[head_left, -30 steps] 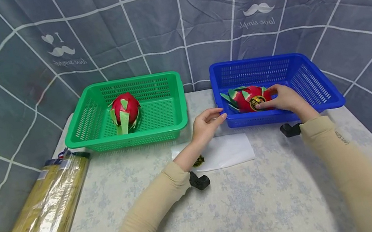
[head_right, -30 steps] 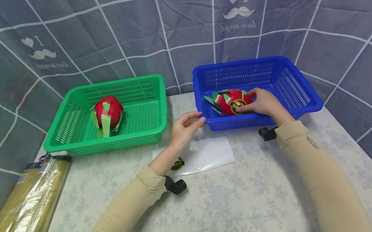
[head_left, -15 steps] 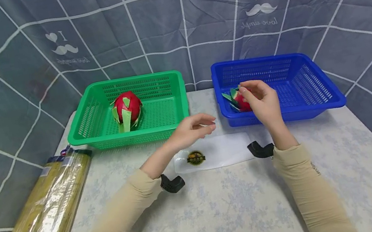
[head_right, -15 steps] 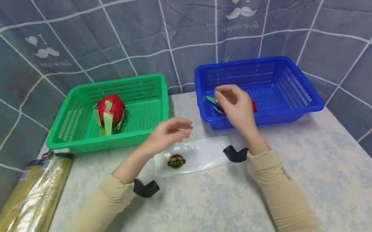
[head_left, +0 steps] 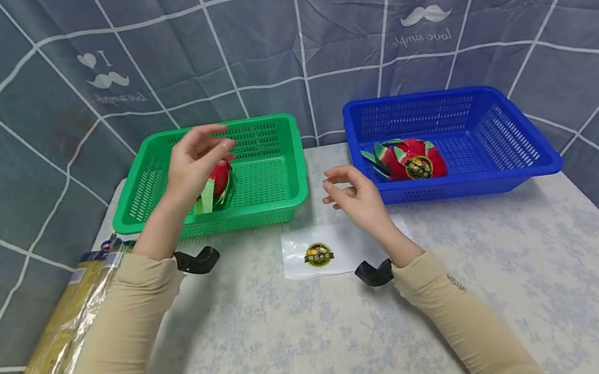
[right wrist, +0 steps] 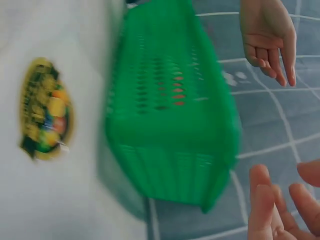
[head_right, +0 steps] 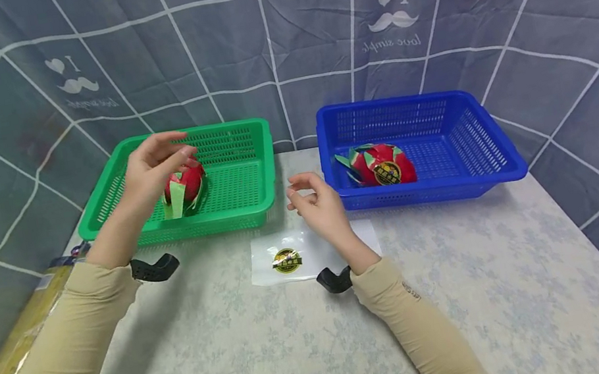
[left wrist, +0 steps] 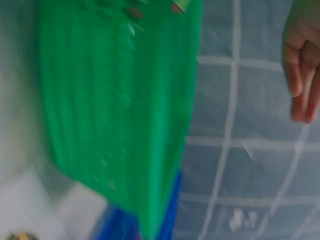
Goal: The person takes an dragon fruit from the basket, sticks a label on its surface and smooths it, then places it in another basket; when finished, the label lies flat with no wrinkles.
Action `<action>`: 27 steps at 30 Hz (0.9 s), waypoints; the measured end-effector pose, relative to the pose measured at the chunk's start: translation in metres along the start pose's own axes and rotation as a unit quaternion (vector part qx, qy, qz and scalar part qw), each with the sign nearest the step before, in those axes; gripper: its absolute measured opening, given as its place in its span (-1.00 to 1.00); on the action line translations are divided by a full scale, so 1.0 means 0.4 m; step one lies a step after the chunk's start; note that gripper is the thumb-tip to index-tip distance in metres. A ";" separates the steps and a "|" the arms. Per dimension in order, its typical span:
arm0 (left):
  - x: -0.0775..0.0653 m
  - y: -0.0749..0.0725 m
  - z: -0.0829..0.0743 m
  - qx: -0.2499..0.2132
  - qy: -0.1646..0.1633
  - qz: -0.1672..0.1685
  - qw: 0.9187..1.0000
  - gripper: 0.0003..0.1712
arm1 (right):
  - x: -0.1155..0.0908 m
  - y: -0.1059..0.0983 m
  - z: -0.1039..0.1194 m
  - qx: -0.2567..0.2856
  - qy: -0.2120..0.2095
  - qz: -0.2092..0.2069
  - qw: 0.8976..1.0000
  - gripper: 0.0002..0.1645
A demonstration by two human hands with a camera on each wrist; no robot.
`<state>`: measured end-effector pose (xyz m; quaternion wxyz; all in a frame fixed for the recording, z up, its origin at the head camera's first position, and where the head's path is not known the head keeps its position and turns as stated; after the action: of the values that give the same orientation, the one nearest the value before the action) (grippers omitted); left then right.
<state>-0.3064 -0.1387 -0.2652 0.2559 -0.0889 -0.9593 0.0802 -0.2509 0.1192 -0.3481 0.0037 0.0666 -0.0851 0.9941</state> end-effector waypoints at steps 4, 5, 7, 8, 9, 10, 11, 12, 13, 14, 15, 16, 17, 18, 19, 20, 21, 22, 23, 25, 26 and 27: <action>-0.007 -0.068 0.053 0.013 -0.008 -0.072 0.997 -0.74 | 0.004 0.031 -0.033 0.003 0.040 0.028 0.999 -0.57; -0.010 -0.080 0.067 0.014 -0.012 -0.083 0.996 -0.74 | 0.000 0.037 -0.029 0.000 0.046 0.035 0.998 -0.56; -0.018 -0.099 0.095 0.018 -0.023 -0.097 0.995 -0.73 | -0.009 0.049 -0.019 -0.001 0.054 0.052 0.997 -0.53; -0.021 -0.106 0.109 0.022 -0.028 -0.101 0.994 -0.73 | -0.014 0.054 -0.012 -0.002 0.055 0.060 0.997 -0.52; -0.024 -0.113 0.122 0.028 -0.034 -0.104 0.994 -0.73 | -0.019 0.059 -0.003 -0.007 0.054 0.066 0.996 -0.52; -0.026 -0.119 0.132 0.034 -0.039 -0.107 0.993 -0.73 | -0.024 0.063 0.005 -0.009 0.051 0.071 0.996 -0.53; -0.027 -0.125 0.142 0.040 -0.042 -0.110 0.992 -0.74 | -0.029 0.067 0.013 -0.015 0.047 0.075 0.996 -0.53; -0.029 -0.131 0.152 0.047 -0.046 -0.112 0.992 -0.74 | -0.030 0.070 0.014 -0.015 0.045 0.079 0.996 -0.53; -0.030 -0.136 0.160 0.053 -0.048 -0.113 0.991 -0.74 | -0.032 0.072 0.016 -0.018 0.042 0.081 0.996 -0.53; -0.031 -0.141 0.168 0.058 -0.051 -0.113 0.990 -0.75 | -0.034 0.074 0.017 -0.021 0.040 0.084 0.995 -0.54; -0.032 -0.145 0.175 0.063 -0.055 -0.112 0.990 -0.74 | -0.035 0.077 0.018 -0.027 0.038 0.085 0.995 -0.55; -0.033 -0.149 0.182 0.067 -0.058 -0.110 0.990 -0.73 | -0.036 0.078 0.018 -0.028 0.038 0.088 0.995 -0.55; -0.034 -0.152 0.188 0.074 -0.062 -0.105 0.990 -0.71 | -0.036 0.079 0.017 -0.030 0.039 0.091 0.995 -0.55; -0.035 -0.155 0.195 0.078 -0.067 -0.099 0.990 -0.68 | -0.036 0.080 0.016 -0.032 0.040 0.093 0.994 -0.55; -0.035 -0.157 0.200 0.085 -0.073 -0.092 0.990 -0.66 | -0.036 0.081 0.015 -0.033 0.041 0.095 0.994 -0.56; -0.035 -0.158 0.204 0.090 -0.079 -0.084 0.989 -0.63 | -0.035 0.081 0.014 -0.033 0.042 0.098 0.994 -0.55; -0.033 -0.160 0.209 0.096 -0.085 -0.075 0.989 -0.60 | -0.035 0.081 0.013 -0.032 0.043 0.099 0.994 -0.55; -0.031 -0.161 0.214 0.102 -0.092 -0.068 0.988 -0.58 | -0.034 0.081 0.012 -0.032 0.044 0.100 0.993 -0.55; -0.029 -0.162 0.220 0.109 -0.101 -0.060 0.987 -0.56 | -0.034 0.081 0.011 -0.032 0.044 0.101 0.993 -0.55; -0.027 -0.164 0.230 0.118 -0.121 -0.049 0.984 -0.52 | -0.034 0.081 0.010 -0.031 0.045 0.103 0.993 -0.54; -0.026 -0.166 0.235 0.121 -0.131 -0.044 0.983 -0.51 | -0.034 0.082 0.009 -0.031 0.045 0.103 0.993 -0.54; -0.025 -0.167 0.239 0.125 -0.141 -0.040 0.981 -0.50 | -0.034 0.082 0.009 -0.031 0.045 0.103 0.993 -0.54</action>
<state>-0.3548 -0.2161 -0.3387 0.1300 -0.0053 -0.9709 0.2009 -0.2376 0.0865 -0.3519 -0.0931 0.0128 -0.1224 0.9880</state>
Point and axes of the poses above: each hand's wrist, its own x-axis towards the middle knuckle, its own y-axis out of the palm, z = x × y, the point moved 6 cm from there along x, towards the middle knuckle, and after that the axes turned 6 degrees about y, right-handed, at the moved point
